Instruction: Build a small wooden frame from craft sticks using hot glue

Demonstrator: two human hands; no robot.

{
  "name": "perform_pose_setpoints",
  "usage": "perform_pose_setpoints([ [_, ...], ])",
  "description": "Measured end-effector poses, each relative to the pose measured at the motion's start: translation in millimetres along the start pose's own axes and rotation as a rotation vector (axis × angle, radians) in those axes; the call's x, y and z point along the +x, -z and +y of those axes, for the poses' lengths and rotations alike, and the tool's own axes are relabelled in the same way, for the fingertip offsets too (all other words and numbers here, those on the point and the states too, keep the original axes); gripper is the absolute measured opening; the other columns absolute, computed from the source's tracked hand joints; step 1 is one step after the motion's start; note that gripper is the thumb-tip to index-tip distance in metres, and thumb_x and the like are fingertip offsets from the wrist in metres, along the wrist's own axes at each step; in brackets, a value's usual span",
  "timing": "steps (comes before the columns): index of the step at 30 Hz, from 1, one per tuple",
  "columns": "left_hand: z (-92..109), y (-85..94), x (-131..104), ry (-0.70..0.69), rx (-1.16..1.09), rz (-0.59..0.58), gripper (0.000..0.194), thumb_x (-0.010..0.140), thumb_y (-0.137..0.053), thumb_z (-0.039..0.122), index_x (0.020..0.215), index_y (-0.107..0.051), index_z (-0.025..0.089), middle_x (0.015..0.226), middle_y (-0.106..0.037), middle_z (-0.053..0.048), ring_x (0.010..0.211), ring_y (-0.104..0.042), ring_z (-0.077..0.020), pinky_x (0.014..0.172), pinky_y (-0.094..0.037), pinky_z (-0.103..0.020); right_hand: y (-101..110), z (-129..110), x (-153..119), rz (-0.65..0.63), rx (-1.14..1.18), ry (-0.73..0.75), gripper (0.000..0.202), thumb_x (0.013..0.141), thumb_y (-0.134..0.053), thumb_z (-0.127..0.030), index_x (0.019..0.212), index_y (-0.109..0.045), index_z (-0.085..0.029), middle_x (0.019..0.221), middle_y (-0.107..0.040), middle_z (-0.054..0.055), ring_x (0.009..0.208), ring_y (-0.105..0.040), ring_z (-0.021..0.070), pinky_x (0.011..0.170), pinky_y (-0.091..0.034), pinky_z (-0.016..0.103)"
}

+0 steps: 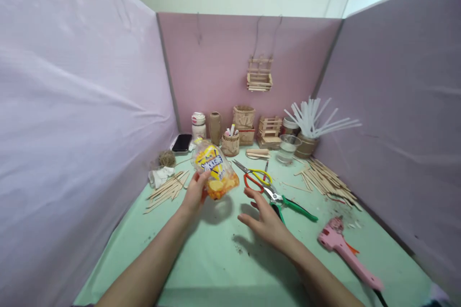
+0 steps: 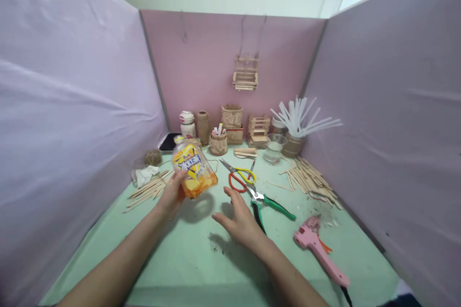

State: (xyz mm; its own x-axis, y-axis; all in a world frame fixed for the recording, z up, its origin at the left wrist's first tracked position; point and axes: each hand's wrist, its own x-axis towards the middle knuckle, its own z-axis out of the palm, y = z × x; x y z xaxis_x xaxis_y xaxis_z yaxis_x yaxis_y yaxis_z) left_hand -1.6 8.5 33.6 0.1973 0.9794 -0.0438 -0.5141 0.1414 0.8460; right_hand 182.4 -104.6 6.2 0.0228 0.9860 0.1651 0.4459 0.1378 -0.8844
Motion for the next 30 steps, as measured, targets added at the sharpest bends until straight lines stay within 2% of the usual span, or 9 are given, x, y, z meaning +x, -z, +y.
perform_pose_setpoints([
  [3, 12, -11.6, 7, -0.033, -0.095, 0.032, 0.041, 0.077, -0.069, 0.041, 0.109, -0.061, 0.017, 0.113, -0.069, -0.009, 0.103, -0.067, -0.0232, 0.092, -0.055, -0.038, 20, -20, -9, -0.124, -0.181, 0.008, 0.04, 0.083, -0.061, -0.038, 0.119, -0.059, -0.02, 0.118, -0.066, 0.01, 0.109, -0.061, 0.0238, 0.097, -0.046, 0.04],
  [6, 14, -18.3, 10, -0.056, -0.119, 0.031, 0.038, 0.079, -0.067, 0.041, 0.107, -0.061, 0.017, 0.112, -0.069, -0.008, 0.103, -0.067, -0.0217, 0.09, -0.056, -0.035, 44, -32, -14, -0.164, -0.309, -0.043, 0.029, 0.085, -0.058, -0.035, 0.109, -0.064, -0.021, 0.102, -0.072, 0.006, 0.095, -0.066, 0.0216, 0.084, -0.049, 0.034],
  [12, -8, -6.0, 10, -0.061, -0.085, 0.14, 0.033, 0.077, -0.068, 0.044, 0.1, -0.061, 0.022, 0.107, -0.069, -0.004, 0.102, -0.066, -0.0203, 0.087, -0.056, -0.033, 95, -19, -4, 0.071, -0.604, -0.196, 0.022, 0.089, -0.052, -0.033, 0.099, -0.067, -0.02, 0.094, -0.073, 0.006, 0.087, -0.067, 0.0218, 0.073, -0.045, 0.029],
  [15, -12, 3.0, 17, -0.147, -0.059, 0.187, 0.036, 0.074, -0.071, 0.043, 0.1, -0.058, 0.022, 0.103, -0.069, -0.003, 0.099, -0.067, -0.0187, 0.088, -0.055, -0.033, 107, -12, 15, 0.164, -0.727, -0.22, 0.023, 0.089, -0.053, -0.031, 0.102, -0.067, -0.018, 0.096, -0.074, 0.007, 0.088, -0.066, 0.0209, 0.074, -0.043, 0.027],
  [18, -10, 9.9, 25, -0.235, -0.025, 0.222, 0.036, 0.073, -0.071, 0.043, 0.098, -0.056, 0.022, 0.1, -0.068, -0.001, 0.093, -0.067, -0.0149, 0.085, -0.055, -0.029, 104, -10, 40, 0.092, -0.84, -0.22, 0.025, 0.091, -0.051, -0.03, 0.105, -0.066, -0.018, 0.101, -0.073, 0.007, 0.091, -0.065, 0.0187, 0.074, -0.042, 0.024],
  [21, -7, 14.2, 30, -0.252, 0.02, 0.24, 0.034, 0.074, -0.07, 0.043, 0.095, -0.054, 0.023, 0.098, -0.066, 0.0, 0.087, -0.067, -0.0124, 0.08, -0.055, -0.025, 91, -11, 69, -0.027, -0.935, -0.239, 0.023, 0.089, -0.052, -0.03, 0.1, -0.069, -0.017, 0.101, -0.073, 0.008, 0.091, -0.065, 0.0189, 0.071, -0.041, 0.023],
  [26, -3, 15.6, 30, -0.254, 0.039, 0.248, 0.034, 0.075, -0.069, 0.044, 0.095, -0.052, 0.023, 0.095, -0.066, 0.001, 0.084, -0.068, -0.0113, 0.078, -0.056, -0.024, 67, -3, 117, -0.14, -1.009, -0.287, 0.024, 0.078, -0.064, -0.032, 0.09, -0.072, -0.012, 0.095, -0.073, 0.015, 0.088, -0.066, 0.0225, 0.065, -0.042, 0.024],
  [30, -1, 15.5, 29, -0.235, 0.009, 0.264, 0.033, 0.075, -0.069, 0.042, 0.095, -0.052, 0.022, 0.095, -0.067, 0.0, 0.081, -0.067, -0.0113, 0.078, -0.056, -0.026, 52, 9, 142, -0.192, -1.05, -0.32, 0.027, 0.069, -0.074, -0.029, 0.084, -0.073, -0.007, 0.086, -0.073, 0.019, 0.081, -0.068, 0.0247, 0.064, -0.046, 0.026],
])
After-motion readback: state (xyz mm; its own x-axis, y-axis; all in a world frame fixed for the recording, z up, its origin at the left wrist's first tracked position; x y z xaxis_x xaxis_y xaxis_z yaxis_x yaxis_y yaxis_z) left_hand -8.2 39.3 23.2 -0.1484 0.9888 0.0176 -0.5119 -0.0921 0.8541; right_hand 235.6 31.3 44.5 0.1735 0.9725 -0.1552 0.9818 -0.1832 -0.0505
